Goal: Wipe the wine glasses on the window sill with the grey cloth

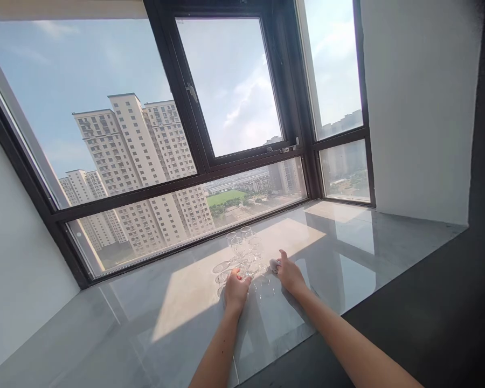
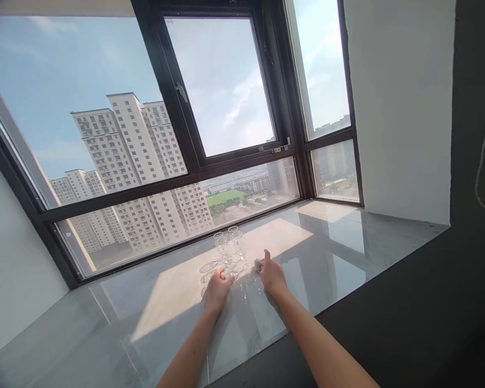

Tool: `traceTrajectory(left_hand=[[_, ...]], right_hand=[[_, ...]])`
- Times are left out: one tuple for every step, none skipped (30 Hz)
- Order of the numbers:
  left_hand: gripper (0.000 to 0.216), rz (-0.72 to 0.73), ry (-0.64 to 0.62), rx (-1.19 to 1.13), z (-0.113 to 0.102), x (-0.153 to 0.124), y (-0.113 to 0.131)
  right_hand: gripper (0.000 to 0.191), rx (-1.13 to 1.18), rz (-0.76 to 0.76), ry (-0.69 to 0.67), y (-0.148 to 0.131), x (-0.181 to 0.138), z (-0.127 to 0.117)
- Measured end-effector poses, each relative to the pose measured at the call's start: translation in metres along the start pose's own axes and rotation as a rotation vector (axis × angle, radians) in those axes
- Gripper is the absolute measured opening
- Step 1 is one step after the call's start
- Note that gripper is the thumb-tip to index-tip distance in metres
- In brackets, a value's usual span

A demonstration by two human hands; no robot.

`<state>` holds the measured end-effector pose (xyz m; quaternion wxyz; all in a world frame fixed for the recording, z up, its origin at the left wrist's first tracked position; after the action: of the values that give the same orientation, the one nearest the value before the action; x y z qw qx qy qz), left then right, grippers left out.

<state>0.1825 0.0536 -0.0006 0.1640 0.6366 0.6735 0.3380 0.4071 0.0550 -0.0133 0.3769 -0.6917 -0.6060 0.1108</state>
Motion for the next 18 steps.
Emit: traceTrajectory(left_hand=[[0.054, 0.006, -0.031, 0.031, 0.003, 0.002, 0.001], [0.055, 0.010, -0.053, 0.058, 0.005, 0.003, 0.002], [0.055, 0.010, -0.069, 0.080, 0.007, 0.005, 0.003], [0.055, 0.008, -0.075, 0.099, 0.009, 0.006, 0.005], [0.054, 0.002, -0.071, 0.112, 0.010, 0.008, 0.007], [0.053, -0.003, -0.060, 0.119, 0.011, 0.009, 0.008], [0.052, -0.004, -0.048, 0.121, 0.012, 0.011, 0.011], [0.050, 0.001, -0.038, 0.118, 0.013, 0.013, 0.013], [0.046, 0.009, -0.032, 0.114, 0.015, 0.015, 0.016], [0.041, 0.019, -0.030, 0.111, 0.016, 0.016, 0.018], [0.035, 0.028, -0.032, 0.113, 0.018, 0.017, 0.020], [0.029, 0.034, -0.041, 0.118, 0.019, 0.017, 0.022], [0.026, 0.035, -0.053, 0.127, 0.020, 0.017, 0.022], [0.024, 0.034, -0.070, 0.137, 0.020, 0.017, 0.022], [0.023, 0.038, -0.091, 0.147, 0.019, 0.016, 0.019], [0.022, 0.045, -0.113, 0.158, 0.018, 0.016, 0.016], [0.020, 0.056, -0.125, 0.169, 0.014, 0.016, 0.010], [0.018, 0.067, -0.124, 0.179, 0.009, 0.017, 0.002]], right_hand=[[0.056, -0.006, 0.001, 0.003, -0.002, -0.001, -0.001], [0.059, -0.015, 0.000, 0.007, -0.003, -0.002, -0.002], [0.063, -0.028, -0.004, 0.009, -0.005, -0.004, -0.003], [0.068, -0.045, -0.015, 0.010, -0.007, -0.005, -0.003], [0.073, -0.067, -0.031, 0.008, -0.009, -0.007, -0.003], [0.079, -0.092, -0.051, 0.005, -0.011, -0.008, -0.003], [0.083, -0.120, -0.071, -0.001, -0.012, -0.009, -0.003], [0.086, -0.148, -0.090, -0.005, -0.013, -0.009, -0.002], [0.086, -0.175, -0.103, -0.007, -0.013, -0.010, -0.001], [0.085, -0.202, -0.111, -0.006, -0.013, -0.010, -0.001], [0.083, -0.228, -0.113, -0.005, -0.013, -0.010, -0.001], [0.081, -0.251, -0.110, -0.002, -0.012, -0.011, -0.001], [0.080, -0.272, -0.103, -0.001, -0.012, -0.011, -0.002], [0.080, -0.287, -0.097, -0.002, -0.011, -0.011, -0.003], [0.080, -0.294, -0.091, -0.005, -0.011, -0.012, -0.004], [0.080, -0.291, -0.090, -0.008, -0.011, -0.013, -0.005], [0.079, -0.279, -0.090, -0.008, -0.011, -0.014, -0.007], [0.078, -0.259, -0.094, -0.004, -0.012, -0.014, -0.008]])
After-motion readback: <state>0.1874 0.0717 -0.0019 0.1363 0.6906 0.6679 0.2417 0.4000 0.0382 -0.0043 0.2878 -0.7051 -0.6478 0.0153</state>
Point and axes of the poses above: each hand's wrist, its own x-axis towards the middle knuckle, its own z-axis out of the palm, y = z × x, the point moved 4 cm from there along x, towards the middle knuckle, and after that the axes turned 1 degree about -x, right-handed, at the moved point
